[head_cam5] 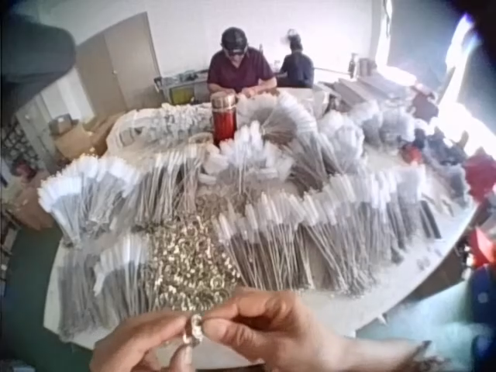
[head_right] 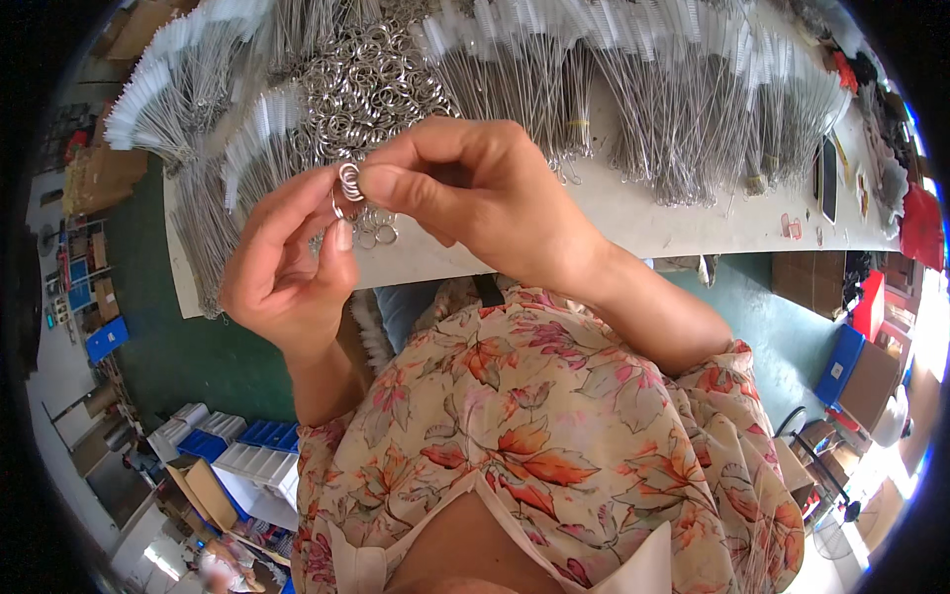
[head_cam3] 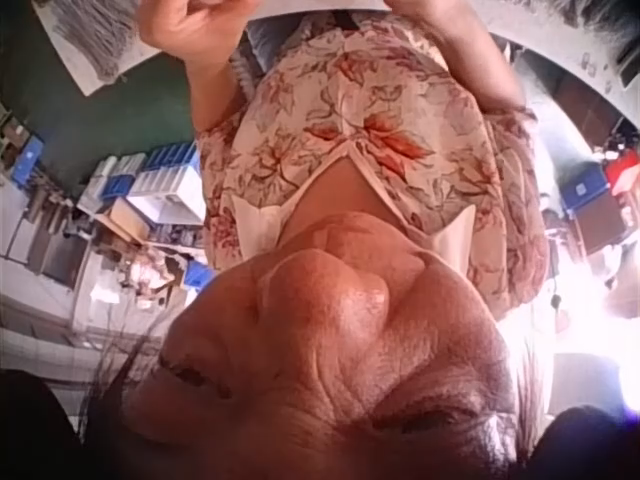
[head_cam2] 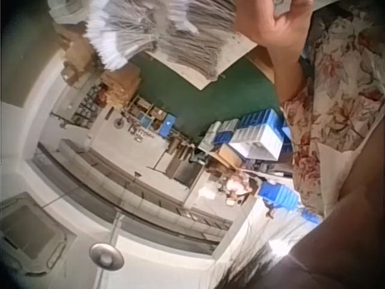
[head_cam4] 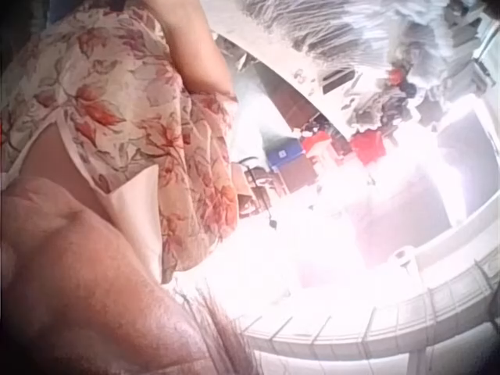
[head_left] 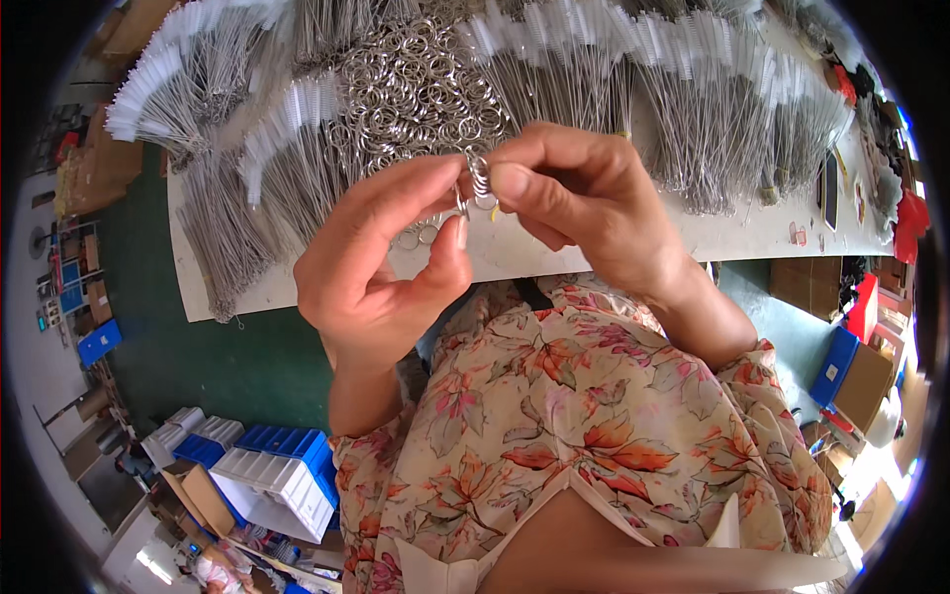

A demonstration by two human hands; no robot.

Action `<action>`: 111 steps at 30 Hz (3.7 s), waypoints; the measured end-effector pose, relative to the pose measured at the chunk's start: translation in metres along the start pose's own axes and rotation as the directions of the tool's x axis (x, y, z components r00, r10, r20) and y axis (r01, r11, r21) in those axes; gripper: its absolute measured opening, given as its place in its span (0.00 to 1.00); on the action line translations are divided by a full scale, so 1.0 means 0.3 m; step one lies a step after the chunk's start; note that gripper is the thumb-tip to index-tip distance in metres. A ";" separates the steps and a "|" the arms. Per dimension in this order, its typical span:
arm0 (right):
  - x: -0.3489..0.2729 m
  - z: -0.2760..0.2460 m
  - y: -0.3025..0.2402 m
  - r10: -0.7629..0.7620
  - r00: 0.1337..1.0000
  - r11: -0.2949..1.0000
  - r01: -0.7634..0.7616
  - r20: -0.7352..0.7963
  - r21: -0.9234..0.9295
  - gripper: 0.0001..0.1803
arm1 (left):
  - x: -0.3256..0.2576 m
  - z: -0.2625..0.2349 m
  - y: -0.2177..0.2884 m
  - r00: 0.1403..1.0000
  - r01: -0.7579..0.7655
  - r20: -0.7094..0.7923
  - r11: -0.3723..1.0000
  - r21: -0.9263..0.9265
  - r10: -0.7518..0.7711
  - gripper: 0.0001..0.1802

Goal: Assembling small brushes by attaching metal rings to the stems.

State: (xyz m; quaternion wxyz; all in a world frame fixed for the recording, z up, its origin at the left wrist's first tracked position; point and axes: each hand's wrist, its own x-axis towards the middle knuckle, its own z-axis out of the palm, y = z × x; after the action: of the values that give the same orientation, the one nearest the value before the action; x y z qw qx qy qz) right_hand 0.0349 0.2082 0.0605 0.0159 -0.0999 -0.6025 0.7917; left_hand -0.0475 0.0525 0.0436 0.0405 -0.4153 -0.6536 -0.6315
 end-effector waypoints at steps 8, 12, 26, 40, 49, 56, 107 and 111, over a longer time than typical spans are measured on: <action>0.048 0.010 0.024 0.005 0.999 0.999 -0.007 0.046 0.051 0.10 | 0.010 -0.006 -0.036 1.000 0.005 0.011 0.999 0.045 -0.005 0.16; 0.075 -0.029 0.019 -0.061 0.992 0.986 0.078 0.114 -0.146 0.10 | 0.012 -0.026 -0.048 0.993 0.092 0.093 0.985 -0.147 -0.078 0.16; 0.031 -0.012 0.016 -0.007 0.994 0.989 0.023 0.108 -0.144 0.09 | -0.032 -0.001 -0.019 0.987 0.157 -0.011 0.968 -0.194 -0.162 0.17; 0.045 -0.013 0.017 -0.008 0.989 0.975 0.040 0.148 -0.217 0.07 | -0.016 -0.026 -0.058 0.993 0.098 0.075 0.979 -0.180 -0.086 0.16; 0.037 -0.003 0.087 0.170 0.974 0.974 -0.142 0.152 -0.175 0.06 | -0.060 -0.078 -0.113 0.854 0.520 0.197 0.778 -0.352 -0.482 0.13; -0.062 -0.075 0.350 -0.337 0.926 0.341 0.290 0.172 -0.894 0.04 | -0.048 -0.394 -0.240 0.800 0.599 -0.150 0.763 0.244 -0.580 0.09; -0.038 -0.657 -0.022 -0.506 0.685 0.392 -0.359 -0.524 -0.847 0.11 | 0.012 -0.452 -0.417 0.795 0.540 -0.062 0.659 0.523 -0.603 0.05; -0.003 -0.629 0.015 -0.409 0.722 0.234 -0.509 -0.559 -0.829 0.14 | 0.027 -0.411 -0.350 0.857 0.478 -0.136 0.667 0.571 -0.498 0.08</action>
State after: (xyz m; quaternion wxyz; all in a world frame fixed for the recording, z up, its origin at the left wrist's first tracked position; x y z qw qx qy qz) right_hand 0.0697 0.3863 0.0084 0.1444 -0.3946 -0.8966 0.1395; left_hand -0.1734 -0.0346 -0.0101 -0.0142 -0.2021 -0.9029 -0.3792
